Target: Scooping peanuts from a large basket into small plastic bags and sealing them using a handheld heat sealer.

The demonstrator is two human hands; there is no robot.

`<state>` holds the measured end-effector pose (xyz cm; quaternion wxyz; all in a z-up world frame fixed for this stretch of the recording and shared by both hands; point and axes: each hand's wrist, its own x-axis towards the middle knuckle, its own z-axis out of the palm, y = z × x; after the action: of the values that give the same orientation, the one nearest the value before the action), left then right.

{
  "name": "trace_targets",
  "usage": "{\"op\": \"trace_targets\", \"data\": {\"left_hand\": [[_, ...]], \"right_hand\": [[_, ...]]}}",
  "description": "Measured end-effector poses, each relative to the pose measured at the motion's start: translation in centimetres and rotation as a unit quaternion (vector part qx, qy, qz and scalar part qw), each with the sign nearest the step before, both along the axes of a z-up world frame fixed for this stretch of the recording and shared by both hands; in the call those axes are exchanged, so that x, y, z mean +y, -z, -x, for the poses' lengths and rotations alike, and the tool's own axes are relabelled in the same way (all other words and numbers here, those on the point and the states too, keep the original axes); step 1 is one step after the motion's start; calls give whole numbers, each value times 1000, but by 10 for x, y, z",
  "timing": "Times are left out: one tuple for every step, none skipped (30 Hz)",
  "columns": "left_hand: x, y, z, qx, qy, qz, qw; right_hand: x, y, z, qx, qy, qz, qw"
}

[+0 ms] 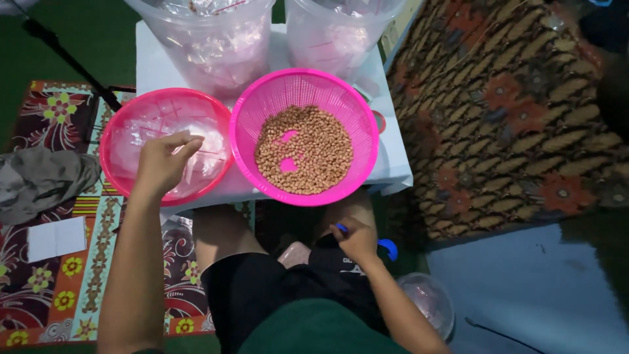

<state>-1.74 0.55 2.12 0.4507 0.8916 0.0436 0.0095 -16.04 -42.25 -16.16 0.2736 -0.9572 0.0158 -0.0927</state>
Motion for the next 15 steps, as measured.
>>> {"op": "trace_targets", "data": {"left_hand": [[-1, -3, 4, -23, 1, -2, 1000], [4, 9, 5, -24, 1, 0, 1000], [9, 21, 6, -99, -10, -50, 994], [13, 33, 7, -173, -21, -100, 980], [9, 30, 12, -175, -22, -98, 980], [5, 27, 18, -237, -38, -111, 964], [1, 25, 23, -299, -54, -122, 945], [-9, 20, 36, -300, -55, -122, 945], [-19, 16, 50, -299, -83, -61, 949], [-28, 12, 63, -297, -111, -1, 948], [-43, 6, 84, -297, -112, -2, 948], [-57, -1, 105, -262, -97, 19, 960], [-71, -8, 125, -227, -80, 39, 970], [-81, -20, 136, -226, -80, 37, 970], [-91, -32, 147, -209, -1, 67, 976]], "right_hand": [[1, 0, 1, 8, -1, -12, 1000], [5, -9, 1, 6, -1, -10, 1000], [9, -17, 2, 12, -7, 37, 999], [14, -26, 2, 18, -13, 83, 996], [18, -38, 4, 17, -13, 84, 996], [22, -50, 6, 71, -22, 74, 994], [26, -61, 8, 126, -32, 63, 990], [28, -68, 12, 125, -32, 64, 990], [31, -74, 16, 126, -71, 28, 989], [34, -80, 21, 128, -111, -10, 985], [45, -107, 24, 128, -113, -11, 985], [56, -134, 27, 109, -137, -85, 981], [67, -161, 29, 89, -160, -158, 970], [67, -170, 30, 90, -160, -159, 970], [67, -178, 31, 90, -177, -236, 951]]}}
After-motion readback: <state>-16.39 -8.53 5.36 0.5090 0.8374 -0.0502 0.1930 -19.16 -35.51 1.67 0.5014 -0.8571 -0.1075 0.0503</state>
